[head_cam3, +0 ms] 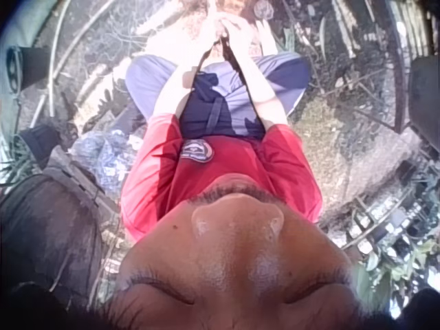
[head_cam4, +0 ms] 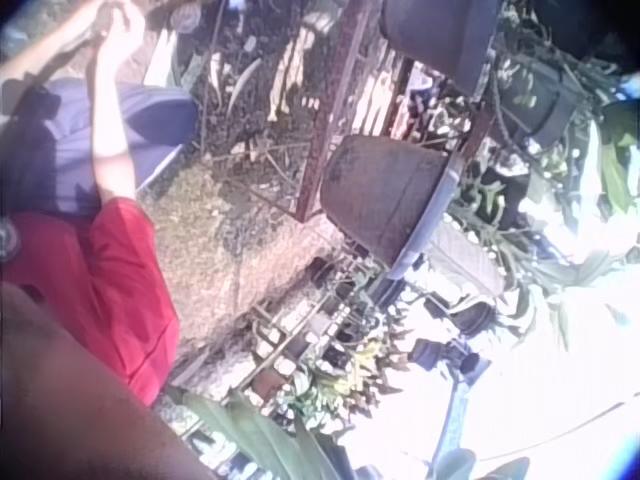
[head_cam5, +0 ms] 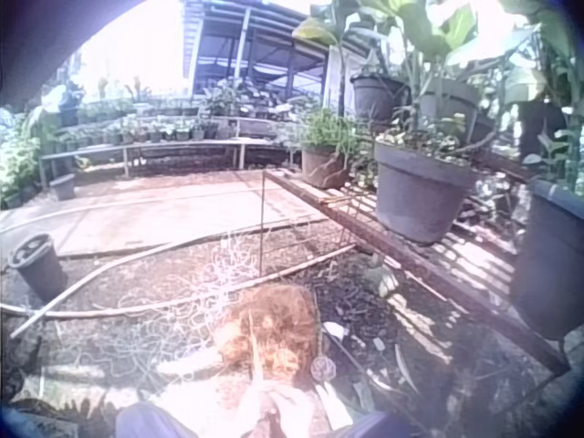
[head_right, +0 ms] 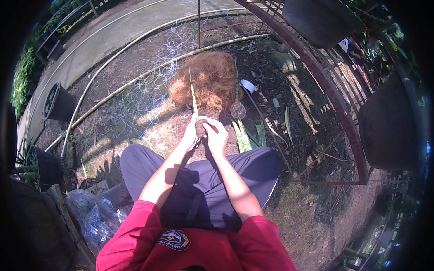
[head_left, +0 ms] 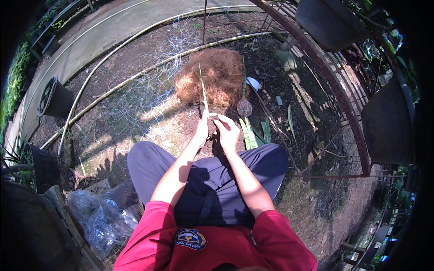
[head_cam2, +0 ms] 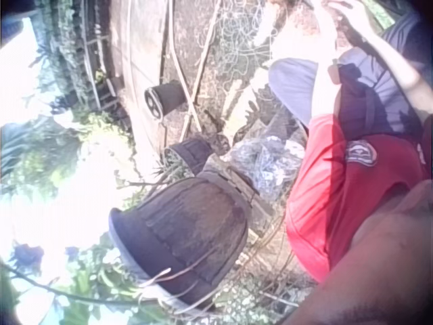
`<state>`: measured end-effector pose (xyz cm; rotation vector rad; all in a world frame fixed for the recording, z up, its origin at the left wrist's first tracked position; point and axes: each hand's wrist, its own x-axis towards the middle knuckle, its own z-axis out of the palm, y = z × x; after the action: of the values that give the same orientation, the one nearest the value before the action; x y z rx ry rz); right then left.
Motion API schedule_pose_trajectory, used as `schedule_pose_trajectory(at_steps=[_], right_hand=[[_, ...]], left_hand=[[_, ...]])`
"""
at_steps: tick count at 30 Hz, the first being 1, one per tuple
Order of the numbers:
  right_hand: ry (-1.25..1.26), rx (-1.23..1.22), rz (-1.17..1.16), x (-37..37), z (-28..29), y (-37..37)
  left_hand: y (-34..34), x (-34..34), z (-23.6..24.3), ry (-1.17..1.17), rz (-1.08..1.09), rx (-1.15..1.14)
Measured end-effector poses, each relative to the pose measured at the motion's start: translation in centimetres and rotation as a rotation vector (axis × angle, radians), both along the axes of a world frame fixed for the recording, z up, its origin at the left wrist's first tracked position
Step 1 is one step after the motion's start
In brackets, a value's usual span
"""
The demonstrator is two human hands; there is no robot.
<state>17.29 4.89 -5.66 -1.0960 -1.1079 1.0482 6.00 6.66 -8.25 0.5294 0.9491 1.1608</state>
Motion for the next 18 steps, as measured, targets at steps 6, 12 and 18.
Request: schedule_pose_trajectory(at_steps=[6, 12, 18], right_hand=[[-0.076, -0.095, 0.013, 1.2, 0.8, 0.0], [-0.304, 0.188, -0.004, -0.2, 0.4, -0.5], [-0.462, 0.300, 0.034, -0.6, 1.7, -1.8]], left_hand=[[-0.4, 0.8, 1.7, 0.356, 0.013, 0.213], [-0.2, 0.6, -0.9, 0.012, 0.211, 0.173], [-0.8, 0.2, 1.9, 0.074, 0.161, 0.069]])
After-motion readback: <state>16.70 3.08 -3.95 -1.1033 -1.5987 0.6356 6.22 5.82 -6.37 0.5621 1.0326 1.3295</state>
